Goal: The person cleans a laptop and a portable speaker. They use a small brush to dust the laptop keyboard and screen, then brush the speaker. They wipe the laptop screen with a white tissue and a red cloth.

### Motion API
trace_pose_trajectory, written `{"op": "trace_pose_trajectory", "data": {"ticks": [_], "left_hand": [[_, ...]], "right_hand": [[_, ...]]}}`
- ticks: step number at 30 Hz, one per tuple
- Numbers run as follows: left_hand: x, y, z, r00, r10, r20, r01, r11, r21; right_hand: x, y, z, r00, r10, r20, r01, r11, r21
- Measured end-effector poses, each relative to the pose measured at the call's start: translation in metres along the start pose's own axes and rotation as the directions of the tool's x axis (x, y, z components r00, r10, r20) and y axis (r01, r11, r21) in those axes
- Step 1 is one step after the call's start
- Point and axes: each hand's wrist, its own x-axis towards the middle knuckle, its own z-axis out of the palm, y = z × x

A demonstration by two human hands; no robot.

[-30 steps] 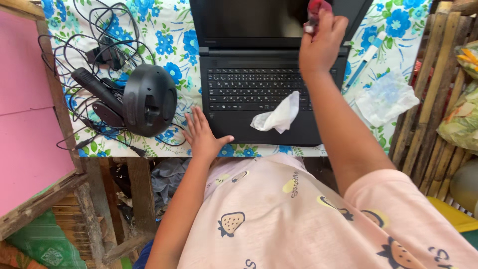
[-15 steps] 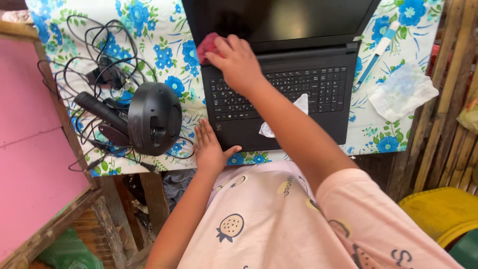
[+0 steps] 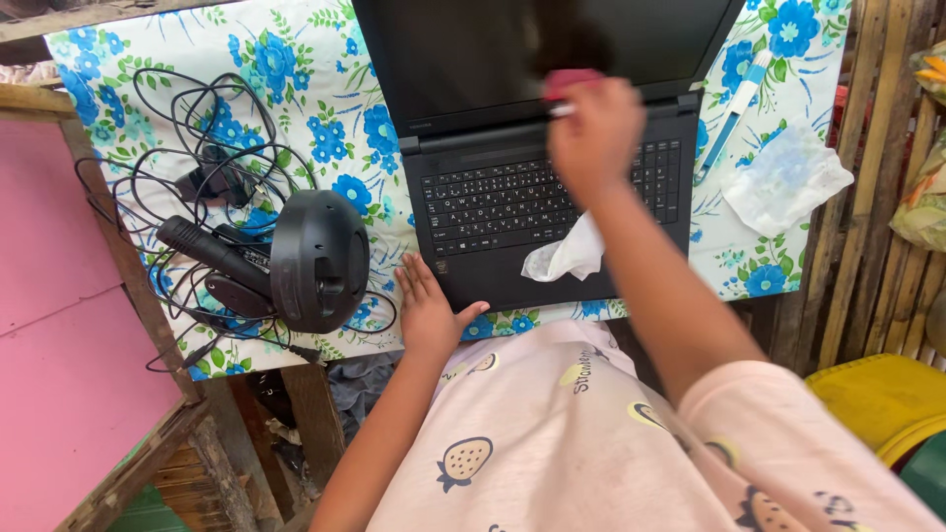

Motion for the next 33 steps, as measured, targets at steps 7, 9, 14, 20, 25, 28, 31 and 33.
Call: {"op": "trace_pose_trajectory", "data": {"ticks": [7,9,14,20,25,28,31,33], "left_hand": [[0.001,-0.003,0.003,0.999,-0.019,0.04,0.019,1.0,0.006],[0.001,-0.003,0.001,1.0,0.002,0.006,-0.002,1.0,0.004],[0.002,0.0,-0.001,0.997,-0.038,0.069,0.037,0.999,0.015],[0.002,0.002,-0.005,0.997,-0.04,0.066,0.041,0.999,-0.007],[0.003,0.001,-0.003,0.997,-0.039,0.067,0.038,0.999,0.012],[0.003,-0.001,-0.002,0.998,-0.019,0.062,0.017,0.999,0.037],[0.003,0.0,-0.003,0.996,-0.031,0.078,0.027,0.998,0.053],[0.005,0.001,-0.003,0.994,-0.05,0.102,0.042,0.996,0.075]], "right_hand": [[0.003,-0.145,0.095,0.932,-0.343,0.119,0.308,0.92,0.243],[0.012,-0.127,0.097,0.943,-0.295,0.155,0.263,0.944,0.198],[0.042,0.014,0.042,0.945,0.258,-0.204,-0.19,0.934,0.302],[0.064,0.07,0.017,0.865,0.274,-0.421,-0.258,0.961,0.097],[0.028,-0.095,0.092,0.982,-0.006,-0.19,0.063,0.954,0.292],[0.017,-0.131,0.11,0.956,-0.224,0.19,0.143,0.92,0.364],[0.028,-0.075,0.093,0.947,-0.318,-0.042,0.318,0.913,0.254],[0.033,-0.015,0.066,0.961,-0.18,-0.208,0.206,0.972,0.109]]}}
